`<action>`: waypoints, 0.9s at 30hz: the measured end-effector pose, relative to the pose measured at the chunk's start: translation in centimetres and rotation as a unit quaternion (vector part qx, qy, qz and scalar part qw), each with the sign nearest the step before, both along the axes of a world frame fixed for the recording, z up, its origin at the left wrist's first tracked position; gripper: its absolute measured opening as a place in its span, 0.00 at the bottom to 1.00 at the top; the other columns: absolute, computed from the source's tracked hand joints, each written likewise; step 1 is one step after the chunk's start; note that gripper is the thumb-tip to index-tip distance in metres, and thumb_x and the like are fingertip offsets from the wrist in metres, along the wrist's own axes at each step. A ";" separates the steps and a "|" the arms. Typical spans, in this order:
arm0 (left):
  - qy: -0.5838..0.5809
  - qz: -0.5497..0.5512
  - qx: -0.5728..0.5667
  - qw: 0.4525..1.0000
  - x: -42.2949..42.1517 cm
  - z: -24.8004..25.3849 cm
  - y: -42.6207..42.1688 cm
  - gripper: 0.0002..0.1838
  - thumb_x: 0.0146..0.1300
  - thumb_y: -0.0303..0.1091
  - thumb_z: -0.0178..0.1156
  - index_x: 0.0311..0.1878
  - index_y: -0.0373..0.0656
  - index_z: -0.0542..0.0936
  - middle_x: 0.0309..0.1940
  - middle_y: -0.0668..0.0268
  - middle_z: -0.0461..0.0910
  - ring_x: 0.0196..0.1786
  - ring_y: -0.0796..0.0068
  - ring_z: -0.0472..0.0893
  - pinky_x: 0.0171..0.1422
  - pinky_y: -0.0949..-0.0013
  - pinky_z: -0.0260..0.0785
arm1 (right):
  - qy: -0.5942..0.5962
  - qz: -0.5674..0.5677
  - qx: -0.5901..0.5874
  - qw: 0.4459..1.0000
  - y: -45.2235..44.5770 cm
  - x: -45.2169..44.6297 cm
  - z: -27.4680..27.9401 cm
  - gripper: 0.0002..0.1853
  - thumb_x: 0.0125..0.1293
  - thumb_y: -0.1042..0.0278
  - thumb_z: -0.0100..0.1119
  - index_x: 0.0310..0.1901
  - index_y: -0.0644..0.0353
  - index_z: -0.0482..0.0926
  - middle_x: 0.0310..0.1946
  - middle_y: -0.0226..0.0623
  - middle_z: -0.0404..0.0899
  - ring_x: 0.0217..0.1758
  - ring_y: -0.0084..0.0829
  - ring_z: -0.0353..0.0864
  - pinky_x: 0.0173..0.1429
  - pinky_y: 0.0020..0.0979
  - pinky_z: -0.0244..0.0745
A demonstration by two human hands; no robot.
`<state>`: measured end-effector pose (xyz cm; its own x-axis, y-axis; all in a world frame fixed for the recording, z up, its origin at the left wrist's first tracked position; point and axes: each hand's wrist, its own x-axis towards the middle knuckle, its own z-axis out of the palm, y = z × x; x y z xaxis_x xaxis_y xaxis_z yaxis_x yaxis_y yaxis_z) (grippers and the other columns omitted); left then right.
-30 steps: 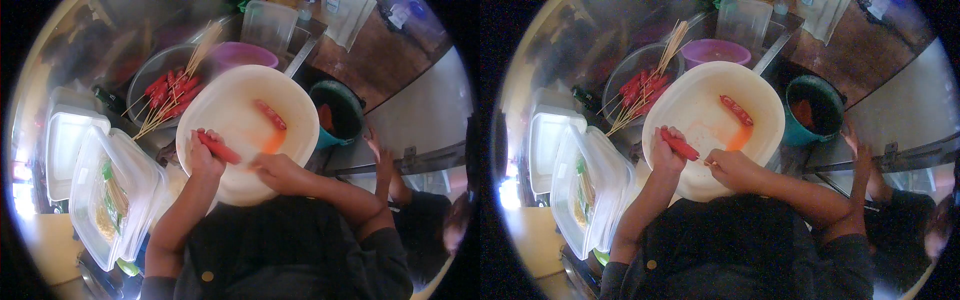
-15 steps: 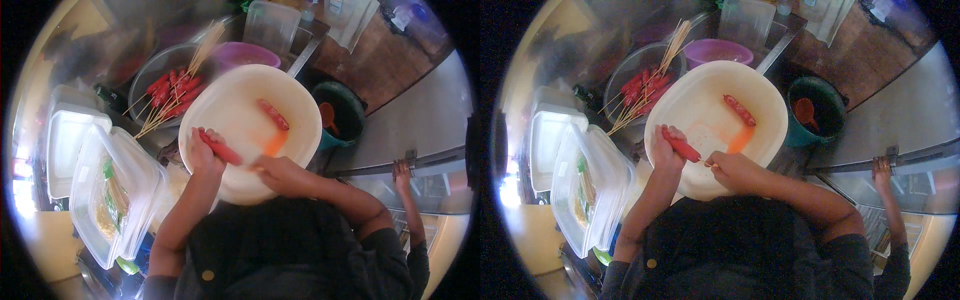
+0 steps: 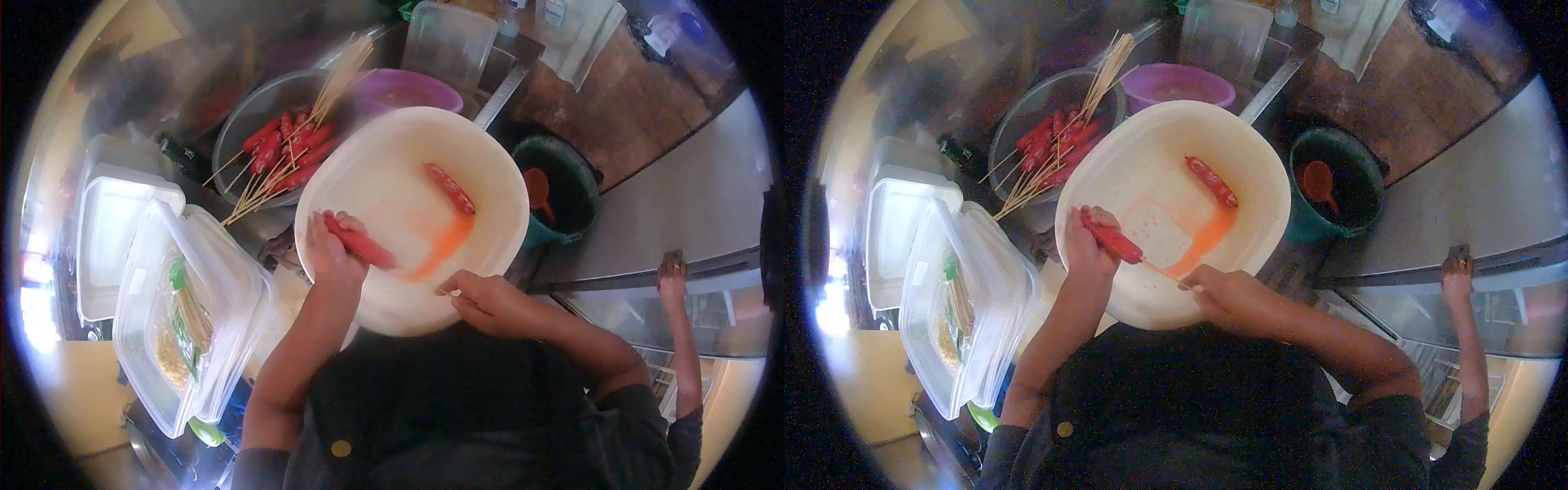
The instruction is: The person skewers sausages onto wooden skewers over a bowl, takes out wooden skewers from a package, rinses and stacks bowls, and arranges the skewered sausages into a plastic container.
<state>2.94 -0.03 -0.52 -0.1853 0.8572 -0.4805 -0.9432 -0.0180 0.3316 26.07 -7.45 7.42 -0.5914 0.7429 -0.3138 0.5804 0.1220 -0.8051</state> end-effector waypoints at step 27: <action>0.072 0.005 -0.052 0.996 1.3 1.9 -0.4 0.13 0.68 0.42 0.45 0.30 0.46 0.65 0.20 0.67 0.65 0.22 0.79 0.67 0.25 0.80 0.67 | 0.025 -0.012 0.028 0.999 0.9 -3.6 -2.0 0.13 0.62 0.70 0.44 0.49 0.61 0.66 0.28 0.57 0.75 0.35 0.56 0.76 0.41 0.49 0.68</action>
<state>4.25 -0.39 1.40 -0.2675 0.8021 -0.5340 -0.8860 0.0131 0.4635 22.50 -6.51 5.41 -0.5872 0.7726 -0.2417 0.5429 0.1544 -0.8255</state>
